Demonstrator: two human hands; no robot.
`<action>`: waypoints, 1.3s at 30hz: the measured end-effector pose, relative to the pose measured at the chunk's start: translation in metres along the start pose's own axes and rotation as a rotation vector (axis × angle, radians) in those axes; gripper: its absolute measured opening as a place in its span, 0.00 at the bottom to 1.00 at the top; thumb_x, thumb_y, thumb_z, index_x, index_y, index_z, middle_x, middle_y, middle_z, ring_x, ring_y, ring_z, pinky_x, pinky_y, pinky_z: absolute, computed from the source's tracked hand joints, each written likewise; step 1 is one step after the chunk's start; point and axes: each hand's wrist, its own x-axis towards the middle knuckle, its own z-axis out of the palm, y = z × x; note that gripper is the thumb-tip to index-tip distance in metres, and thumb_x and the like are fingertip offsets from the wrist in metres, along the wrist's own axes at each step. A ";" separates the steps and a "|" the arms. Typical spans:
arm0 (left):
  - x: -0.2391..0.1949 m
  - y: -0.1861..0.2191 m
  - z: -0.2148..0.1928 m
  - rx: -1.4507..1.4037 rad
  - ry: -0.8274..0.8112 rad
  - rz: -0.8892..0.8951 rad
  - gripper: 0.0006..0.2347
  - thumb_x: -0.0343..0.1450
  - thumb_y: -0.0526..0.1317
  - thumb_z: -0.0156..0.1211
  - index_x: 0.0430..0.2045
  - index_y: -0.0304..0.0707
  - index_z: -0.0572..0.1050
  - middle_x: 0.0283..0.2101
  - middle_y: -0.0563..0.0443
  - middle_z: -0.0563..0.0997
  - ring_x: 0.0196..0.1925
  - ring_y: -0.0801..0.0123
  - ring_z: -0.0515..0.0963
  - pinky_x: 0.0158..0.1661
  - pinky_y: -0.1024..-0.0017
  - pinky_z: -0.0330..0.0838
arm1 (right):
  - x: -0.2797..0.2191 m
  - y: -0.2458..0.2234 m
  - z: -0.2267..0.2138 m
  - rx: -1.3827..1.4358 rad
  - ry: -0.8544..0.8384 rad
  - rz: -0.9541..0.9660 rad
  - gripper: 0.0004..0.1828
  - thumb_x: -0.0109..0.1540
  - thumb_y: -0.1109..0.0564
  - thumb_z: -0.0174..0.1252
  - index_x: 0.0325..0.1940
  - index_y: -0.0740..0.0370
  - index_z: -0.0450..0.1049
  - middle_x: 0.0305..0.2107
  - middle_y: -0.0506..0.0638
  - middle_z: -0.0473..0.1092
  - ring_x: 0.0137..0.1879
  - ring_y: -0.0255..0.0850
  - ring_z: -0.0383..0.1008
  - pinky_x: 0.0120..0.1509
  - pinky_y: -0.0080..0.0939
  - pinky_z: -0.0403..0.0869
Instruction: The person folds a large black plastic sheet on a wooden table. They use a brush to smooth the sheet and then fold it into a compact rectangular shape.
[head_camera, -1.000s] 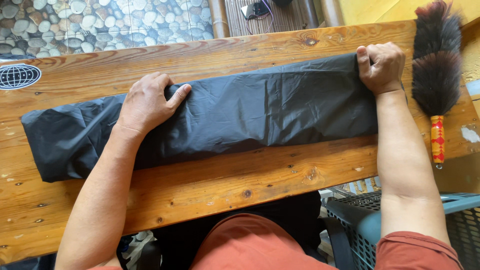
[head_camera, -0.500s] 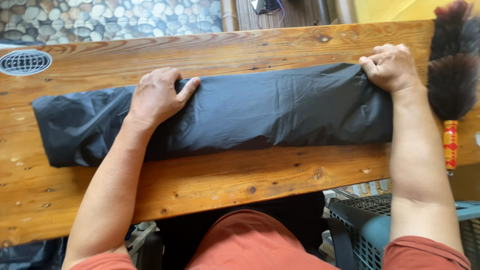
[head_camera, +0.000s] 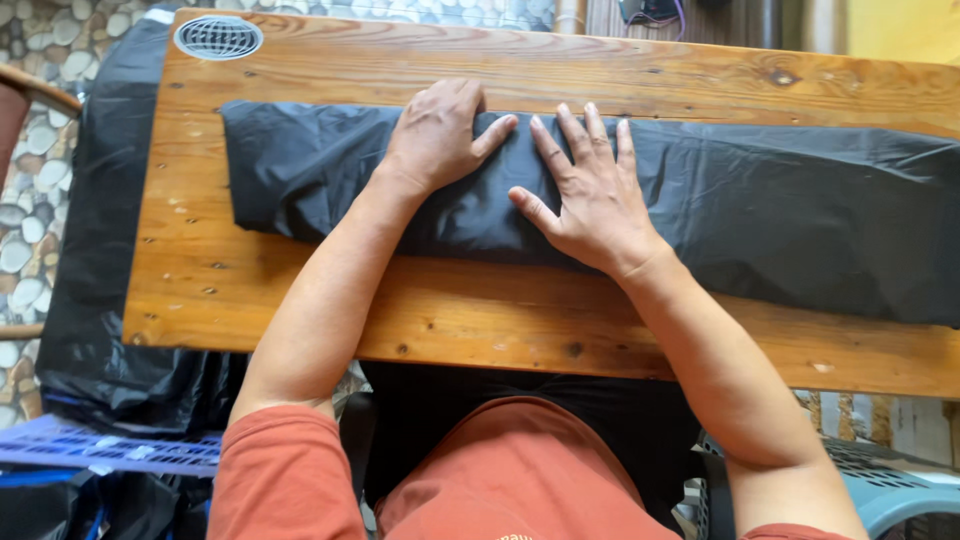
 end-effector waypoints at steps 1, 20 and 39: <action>-0.001 -0.002 -0.001 -0.039 0.044 0.006 0.17 0.77 0.55 0.58 0.34 0.38 0.72 0.36 0.46 0.77 0.40 0.50 0.77 0.42 0.55 0.70 | 0.000 -0.007 0.013 -0.024 0.019 -0.008 0.42 0.69 0.27 0.42 0.80 0.54 0.58 0.75 0.63 0.52 0.80 0.64 0.44 0.78 0.75 0.40; -0.128 -0.097 -0.146 -0.708 0.267 -0.782 0.10 0.76 0.48 0.64 0.38 0.42 0.77 0.40 0.62 0.79 0.43 0.84 0.75 0.44 0.81 0.74 | -0.003 -0.006 0.027 -0.078 0.055 -0.030 0.41 0.70 0.30 0.43 0.79 0.57 0.59 0.74 0.64 0.56 0.79 0.62 0.49 0.79 0.70 0.43; -0.137 -0.114 -0.123 -1.198 0.153 -0.776 0.17 0.78 0.45 0.49 0.62 0.48 0.68 0.61 0.57 0.78 0.62 0.79 0.76 0.65 0.77 0.71 | -0.005 -0.008 0.025 -0.050 0.033 -0.007 0.40 0.70 0.30 0.42 0.79 0.57 0.59 0.73 0.65 0.56 0.79 0.62 0.48 0.79 0.70 0.42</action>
